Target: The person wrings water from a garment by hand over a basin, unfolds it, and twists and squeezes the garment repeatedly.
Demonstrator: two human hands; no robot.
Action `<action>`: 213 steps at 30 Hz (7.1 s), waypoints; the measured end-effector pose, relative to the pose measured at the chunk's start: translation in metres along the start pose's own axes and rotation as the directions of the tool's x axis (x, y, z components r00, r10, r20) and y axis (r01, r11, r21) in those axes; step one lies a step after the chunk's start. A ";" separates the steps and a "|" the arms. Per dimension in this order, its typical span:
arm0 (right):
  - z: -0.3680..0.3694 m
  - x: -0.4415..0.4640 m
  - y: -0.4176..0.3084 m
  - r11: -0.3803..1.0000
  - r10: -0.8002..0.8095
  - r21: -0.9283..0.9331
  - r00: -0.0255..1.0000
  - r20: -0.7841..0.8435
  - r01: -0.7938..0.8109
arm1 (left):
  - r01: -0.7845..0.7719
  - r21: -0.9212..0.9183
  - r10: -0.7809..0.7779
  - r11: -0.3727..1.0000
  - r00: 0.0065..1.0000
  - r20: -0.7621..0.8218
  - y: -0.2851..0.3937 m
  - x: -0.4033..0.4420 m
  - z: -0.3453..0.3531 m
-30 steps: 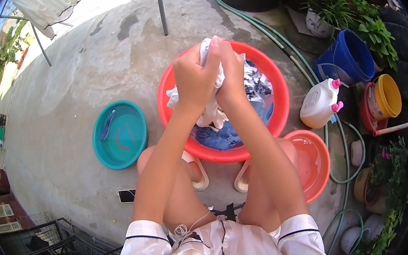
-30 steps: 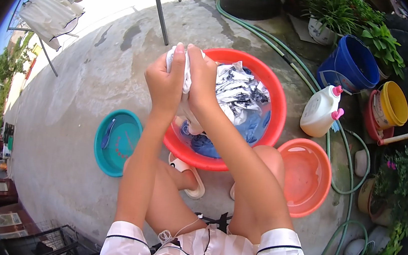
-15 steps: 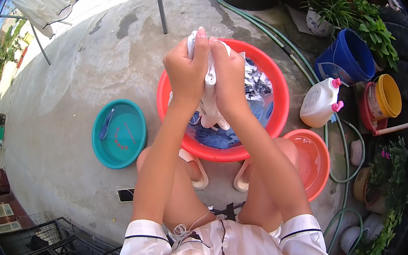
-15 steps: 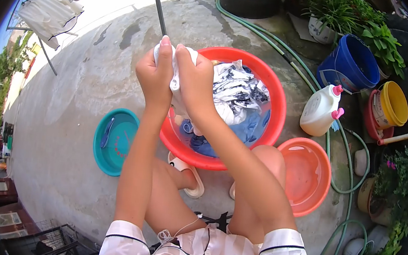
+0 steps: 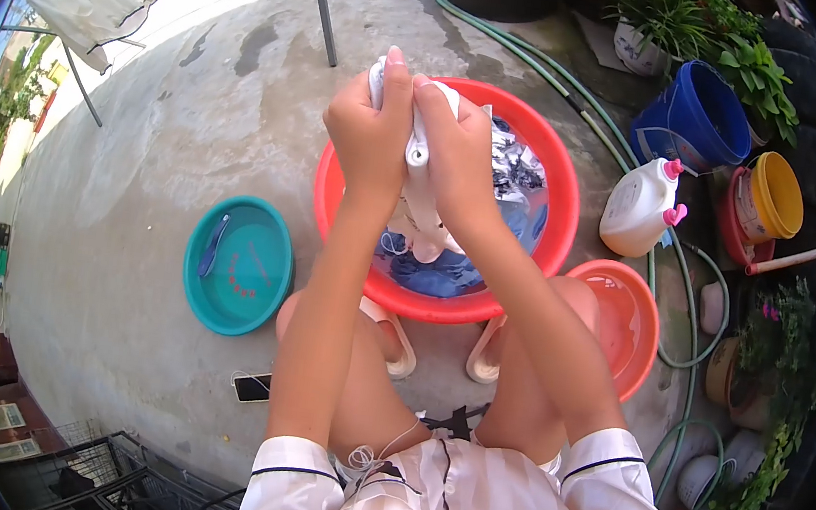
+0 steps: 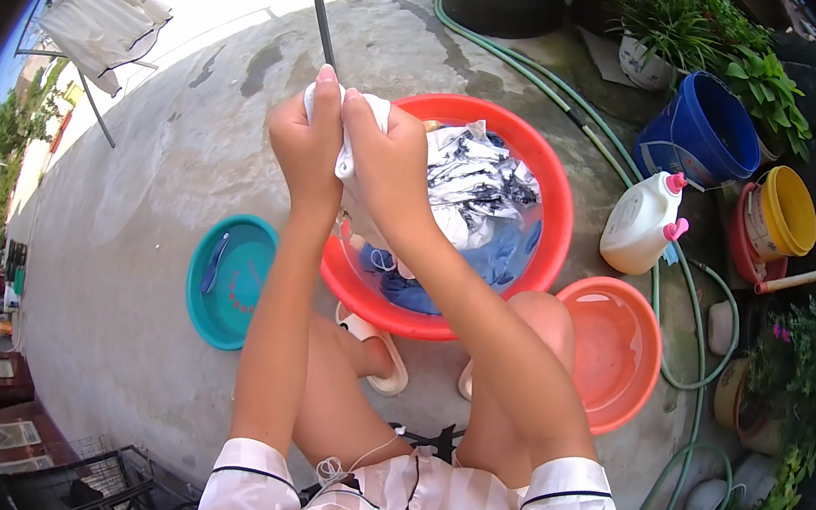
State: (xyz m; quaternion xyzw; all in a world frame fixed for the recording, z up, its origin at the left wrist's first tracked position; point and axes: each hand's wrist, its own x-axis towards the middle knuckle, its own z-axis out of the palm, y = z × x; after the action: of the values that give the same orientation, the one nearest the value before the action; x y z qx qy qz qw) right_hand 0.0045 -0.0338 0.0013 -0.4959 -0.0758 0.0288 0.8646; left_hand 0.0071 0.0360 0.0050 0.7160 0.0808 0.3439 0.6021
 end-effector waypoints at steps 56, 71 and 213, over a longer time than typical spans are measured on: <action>-0.016 0.014 0.001 0.984 0.163 0.076 0.985 -0.050 -0.159 | -0.090 0.129 0.072 0.988 0.988 0.137 0.001 -0.015 0.008; -0.001 0.005 0.006 0.997 0.003 -0.080 1.000 0.029 0.000 | 0.008 0.106 -0.011 0.994 1.000 0.022 -0.012 0.008 -0.003; -0.010 0.008 0.004 0.982 0.173 0.085 0.983 -0.068 -0.167 | 0.100 -0.055 -0.092 0.993 0.987 0.131 -0.002 -0.009 0.005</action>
State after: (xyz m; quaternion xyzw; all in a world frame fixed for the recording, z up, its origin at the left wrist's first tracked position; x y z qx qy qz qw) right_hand 0.0141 -0.0390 -0.0065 -0.4667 0.0004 0.0870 0.8801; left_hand 0.0039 0.0277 -0.0005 0.7131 0.0659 0.2699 0.6436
